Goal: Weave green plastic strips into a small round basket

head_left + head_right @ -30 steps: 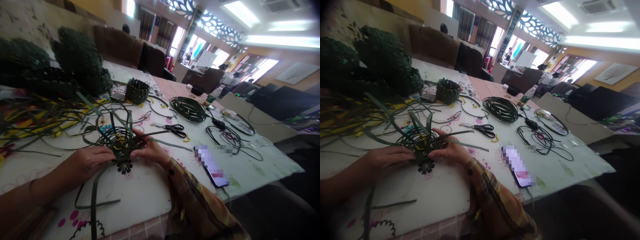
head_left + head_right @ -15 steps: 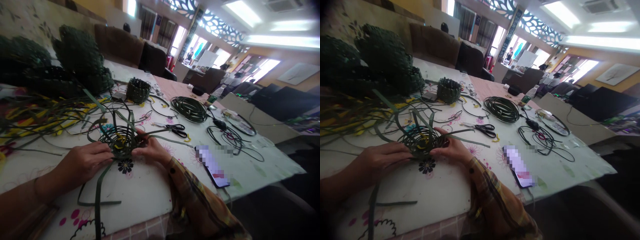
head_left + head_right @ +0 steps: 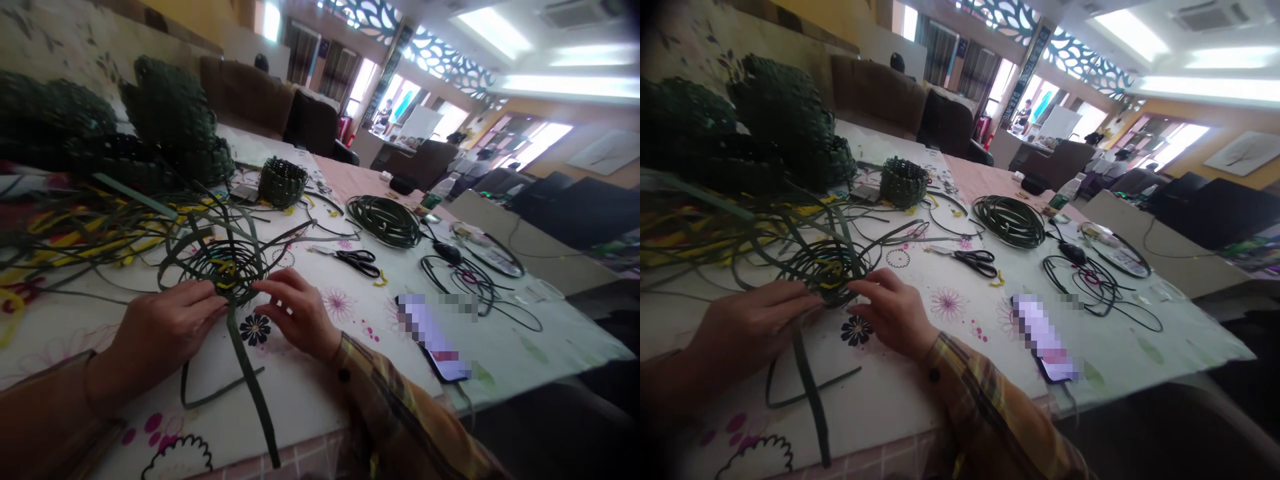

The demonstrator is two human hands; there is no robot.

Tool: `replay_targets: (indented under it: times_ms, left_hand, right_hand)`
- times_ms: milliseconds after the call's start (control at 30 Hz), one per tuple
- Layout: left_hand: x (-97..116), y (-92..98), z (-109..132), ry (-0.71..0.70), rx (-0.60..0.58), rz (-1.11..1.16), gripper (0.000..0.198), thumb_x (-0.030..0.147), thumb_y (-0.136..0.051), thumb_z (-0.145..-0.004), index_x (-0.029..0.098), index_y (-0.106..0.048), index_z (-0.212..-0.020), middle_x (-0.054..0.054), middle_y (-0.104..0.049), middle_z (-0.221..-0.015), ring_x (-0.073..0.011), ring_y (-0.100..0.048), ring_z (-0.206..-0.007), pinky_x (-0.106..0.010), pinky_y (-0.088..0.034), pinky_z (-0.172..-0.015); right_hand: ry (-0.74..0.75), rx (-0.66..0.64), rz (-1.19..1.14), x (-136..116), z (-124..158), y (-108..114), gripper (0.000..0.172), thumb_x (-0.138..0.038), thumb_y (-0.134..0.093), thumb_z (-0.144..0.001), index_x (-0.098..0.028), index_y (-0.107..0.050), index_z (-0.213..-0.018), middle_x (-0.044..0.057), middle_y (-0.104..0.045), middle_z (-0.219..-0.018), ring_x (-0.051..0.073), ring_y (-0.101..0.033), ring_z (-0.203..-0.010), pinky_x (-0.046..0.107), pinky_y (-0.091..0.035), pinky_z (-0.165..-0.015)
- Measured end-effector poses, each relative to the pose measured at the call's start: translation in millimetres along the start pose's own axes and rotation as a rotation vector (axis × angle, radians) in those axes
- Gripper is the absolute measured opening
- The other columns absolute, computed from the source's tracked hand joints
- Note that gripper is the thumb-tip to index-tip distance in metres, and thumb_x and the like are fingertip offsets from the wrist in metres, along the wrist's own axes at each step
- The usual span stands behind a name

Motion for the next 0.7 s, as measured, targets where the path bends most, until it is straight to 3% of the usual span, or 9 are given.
replay_targets:
  times_ms: [100,233,367,433,533,700]
  left_hand:
    - [9,2.0,-2,-0.078,0.037,-0.120,0.040,0.022,-0.037,-0.101,0.018,-0.071,-0.080,-0.007,-0.070,-0.080,-0.0172,-0.060,-0.063,-0.031,-0.033,-0.048]
    - [15,-1.8,0,-0.077,0.024,-0.099,0.036,0.021,-0.040,-0.100,0.018,-0.070,-0.080,-0.005,-0.068,-0.077,-0.0174,-0.060,-0.065,-0.030,-0.034,-0.050]
    - [18,-7.6,5,-0.063,0.029,-0.054,0.036,0.024,-0.041,-0.101,0.020,-0.067,-0.077,-0.002,-0.061,-0.069,-0.0167,-0.056,-0.064,-0.030,-0.032,-0.050]
    - [17,-10.1,6,-0.054,0.016,-0.049,0.036,0.024,-0.042,-0.101,0.019,-0.065,-0.074,-0.002,-0.058,-0.067,-0.0166,-0.053,-0.062,-0.031,-0.031,-0.050]
    - [16,-12.1,6,-0.053,0.001,-0.040,0.035,0.023,-0.043,-0.100,0.019,-0.064,-0.072,-0.002,-0.056,-0.067,-0.0168,-0.052,-0.061,-0.032,-0.031,-0.050]
    - [14,-14.1,5,-0.073,-0.021,0.057,0.029,0.026,-0.046,-0.100,0.020,-0.067,-0.082,-0.002,-0.062,-0.072,-0.0160,-0.058,-0.063,-0.029,-0.037,-0.052]
  right_hand:
    - [0.063,-0.028,0.093,-8,5,-13,0.032,-0.037,-0.063,-0.093,-0.025,-0.066,-0.122,0.010,-0.058,-0.118,0.017,-0.061,-0.092,0.032,-0.057,-0.083]
    - [0.152,0.003,0.232,-11,9,-22,0.028,-0.030,-0.055,-0.097,-0.021,-0.067,-0.120,0.012,-0.057,-0.127,0.015,-0.062,-0.089,0.029,-0.057,-0.081]
    - [0.223,-0.026,0.388,-12,10,-28,0.022,-0.021,-0.050,-0.098,-0.021,-0.072,-0.104,0.006,-0.068,-0.103,0.015,-0.063,-0.086,0.025,-0.053,-0.072]
    - [0.209,-0.067,0.399,-11,10,-30,0.022,-0.019,-0.051,-0.097,-0.022,-0.071,-0.106,0.003,-0.069,-0.094,0.014,-0.063,-0.081,0.024,-0.051,-0.069]
    - [0.155,-0.122,0.366,-7,11,-32,0.027,-0.016,-0.052,-0.095,-0.022,-0.068,-0.116,0.003,-0.070,-0.099,0.012,-0.065,-0.079,0.022,-0.050,-0.067]
    - [0.107,-0.196,0.308,-4,10,-33,0.023,-0.011,-0.051,-0.093,-0.020,-0.070,-0.103,0.002,-0.069,-0.095,0.011,-0.065,-0.077,0.019,-0.048,-0.064]
Point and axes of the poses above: each hand's wrist, its own z-axis away from the middle knuckle, its own y-axis out of the back of the hand, x = y × z, the point moved 4 cm from there along -z, towards the middle knuckle
